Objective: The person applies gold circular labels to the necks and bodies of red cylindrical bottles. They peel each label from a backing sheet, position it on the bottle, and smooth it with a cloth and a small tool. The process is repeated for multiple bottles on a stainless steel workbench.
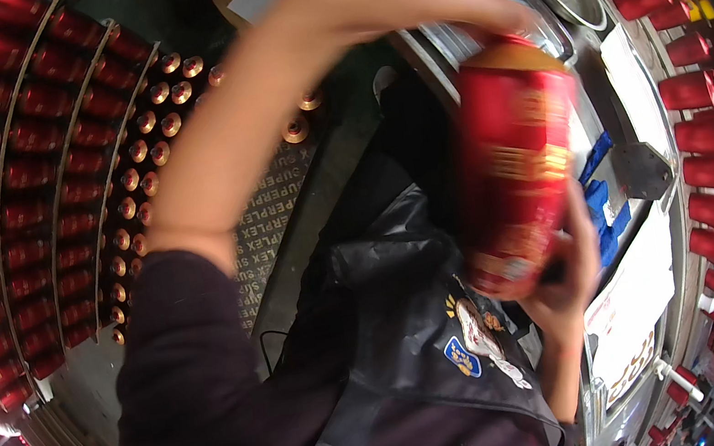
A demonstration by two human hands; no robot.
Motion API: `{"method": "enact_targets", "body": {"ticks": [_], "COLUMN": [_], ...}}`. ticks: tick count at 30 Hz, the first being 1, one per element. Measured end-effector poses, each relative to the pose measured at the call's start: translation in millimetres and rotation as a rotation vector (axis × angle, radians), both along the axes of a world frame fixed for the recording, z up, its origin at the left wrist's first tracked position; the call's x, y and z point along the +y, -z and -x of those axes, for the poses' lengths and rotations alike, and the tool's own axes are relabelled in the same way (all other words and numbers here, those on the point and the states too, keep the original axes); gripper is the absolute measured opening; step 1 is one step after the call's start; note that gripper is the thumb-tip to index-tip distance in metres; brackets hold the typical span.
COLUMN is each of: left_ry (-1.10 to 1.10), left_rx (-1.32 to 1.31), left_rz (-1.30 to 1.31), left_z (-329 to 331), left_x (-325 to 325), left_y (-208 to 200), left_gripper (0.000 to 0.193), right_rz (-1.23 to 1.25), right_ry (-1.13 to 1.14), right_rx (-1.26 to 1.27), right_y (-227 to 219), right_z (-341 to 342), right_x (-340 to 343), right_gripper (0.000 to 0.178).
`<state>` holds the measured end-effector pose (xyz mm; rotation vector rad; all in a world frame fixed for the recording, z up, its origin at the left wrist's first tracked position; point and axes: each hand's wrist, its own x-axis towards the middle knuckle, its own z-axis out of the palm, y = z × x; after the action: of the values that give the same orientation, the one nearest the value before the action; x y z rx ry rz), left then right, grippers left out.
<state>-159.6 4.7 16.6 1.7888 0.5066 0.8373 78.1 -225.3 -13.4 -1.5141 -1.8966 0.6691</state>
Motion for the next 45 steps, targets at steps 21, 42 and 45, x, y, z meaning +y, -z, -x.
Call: {"method": "enact_targets", "body": {"ticks": [21, 42, 45], "left_ry": [-1.148, -1.419, -1.108], "left_rx": [1.129, -0.024, -0.323], "left_rz": [0.158, 0.010, -0.135], "left_z": [288, 199, 95], "left_x": [-137, -16, 37], "left_y": [479, 238, 134], "left_gripper": [0.022, 0.017, 0.015], "right_rz": [0.361, 0.190, 0.235], "right_ry": [0.458, 0.480, 0.551], "right_rx": [-0.324, 0.120, 0.289], "right_y": [-17, -44, -42], "right_z": [25, -13, -35], "right_x": [13, -15, -23], "right_gripper": [0.069, 0.059, 0.058]}}
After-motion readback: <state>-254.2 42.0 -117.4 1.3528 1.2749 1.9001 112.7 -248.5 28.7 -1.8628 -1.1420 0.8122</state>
